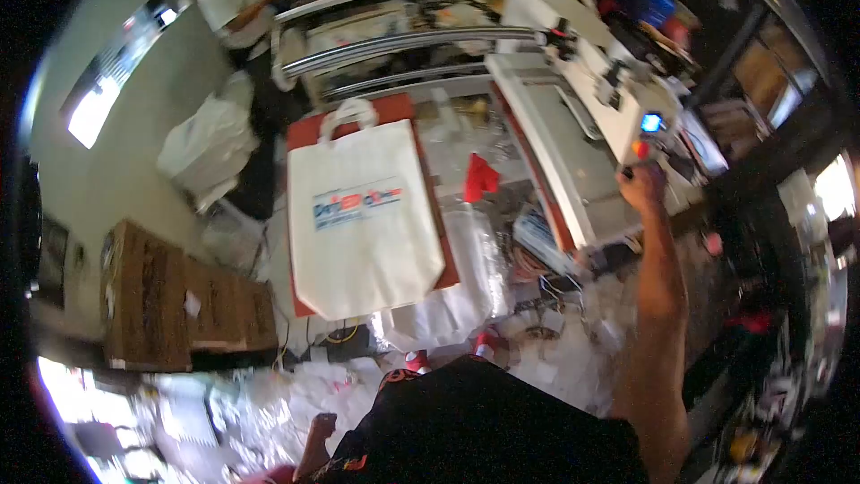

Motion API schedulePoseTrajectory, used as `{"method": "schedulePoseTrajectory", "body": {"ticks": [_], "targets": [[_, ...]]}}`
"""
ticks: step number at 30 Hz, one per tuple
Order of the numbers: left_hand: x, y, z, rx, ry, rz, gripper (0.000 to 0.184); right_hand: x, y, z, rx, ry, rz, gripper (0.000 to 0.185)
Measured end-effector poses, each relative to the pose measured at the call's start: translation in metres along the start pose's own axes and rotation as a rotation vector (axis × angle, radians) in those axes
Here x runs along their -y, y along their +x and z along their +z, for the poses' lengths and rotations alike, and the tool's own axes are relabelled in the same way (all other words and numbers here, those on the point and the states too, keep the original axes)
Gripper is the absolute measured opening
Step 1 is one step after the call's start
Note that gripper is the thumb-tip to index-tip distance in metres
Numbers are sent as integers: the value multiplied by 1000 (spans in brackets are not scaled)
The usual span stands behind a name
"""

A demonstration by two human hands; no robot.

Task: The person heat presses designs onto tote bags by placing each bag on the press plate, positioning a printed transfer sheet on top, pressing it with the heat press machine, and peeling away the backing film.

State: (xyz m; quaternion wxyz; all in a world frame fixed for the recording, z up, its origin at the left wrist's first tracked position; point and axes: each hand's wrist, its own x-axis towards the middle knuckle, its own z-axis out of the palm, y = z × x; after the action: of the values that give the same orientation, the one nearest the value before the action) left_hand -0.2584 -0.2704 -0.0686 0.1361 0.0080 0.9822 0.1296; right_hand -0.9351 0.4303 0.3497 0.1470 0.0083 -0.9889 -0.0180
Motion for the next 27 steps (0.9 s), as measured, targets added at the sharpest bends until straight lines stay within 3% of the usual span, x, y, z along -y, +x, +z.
{"method": "schedulePoseTrajectory", "body": {"ticks": [2,3,4,5,6,7,8,11,14,17,19,20,21,23,27], "targets": [[-8,4,24,-76,129,-14,23,6,-7,0,-86,91,-117,36],[-29,5,26,-41,-343,-468,6,18,-16,-12,-142,84,-160,37],[-40,12,22,-24,-359,-503,6,29,-22,-16,-133,95,-204,37],[-42,22,27,-18,-109,-294,7,42,-27,-19,-130,108,-245,36],[-57,35,12,-186,19,-137,6,55,-30,-20,-130,122,-280,36],[-69,49,7,-155,1,-187,6,69,-35,-21,-124,136,-306,36],[-110,66,-37,-107,-228,-476,13,84,-41,-22,-77,183,-312,35],[-147,102,-26,-82,-190,-507,21,119,-49,-32,119,321,-436,36],[-188,123,-6,-190,-455,-654,29,145,-53,-42,113,563,-765,34],[-241,118,4,-223,-550,-670,36,172,-55,-44,93,709,-923,30],[-263,110,26,-99,-458,-555,41,198,-61,-39,153,644,-996,24],[-310,111,-37,-91,-849,-1028,39,216,-64,-31,61,697,-1047,23],[-319,97,-18,-187,-722,-888,48,235,-70,-23,-30,749,-1093,21],[-341,78,-10,-101,-847,-1117,42,270,-82,-27,-75,816,-1108,24],[-367,29,47,-133,-912,-1176,41,335,-100,-25,-70,728,-1156,26]]}}
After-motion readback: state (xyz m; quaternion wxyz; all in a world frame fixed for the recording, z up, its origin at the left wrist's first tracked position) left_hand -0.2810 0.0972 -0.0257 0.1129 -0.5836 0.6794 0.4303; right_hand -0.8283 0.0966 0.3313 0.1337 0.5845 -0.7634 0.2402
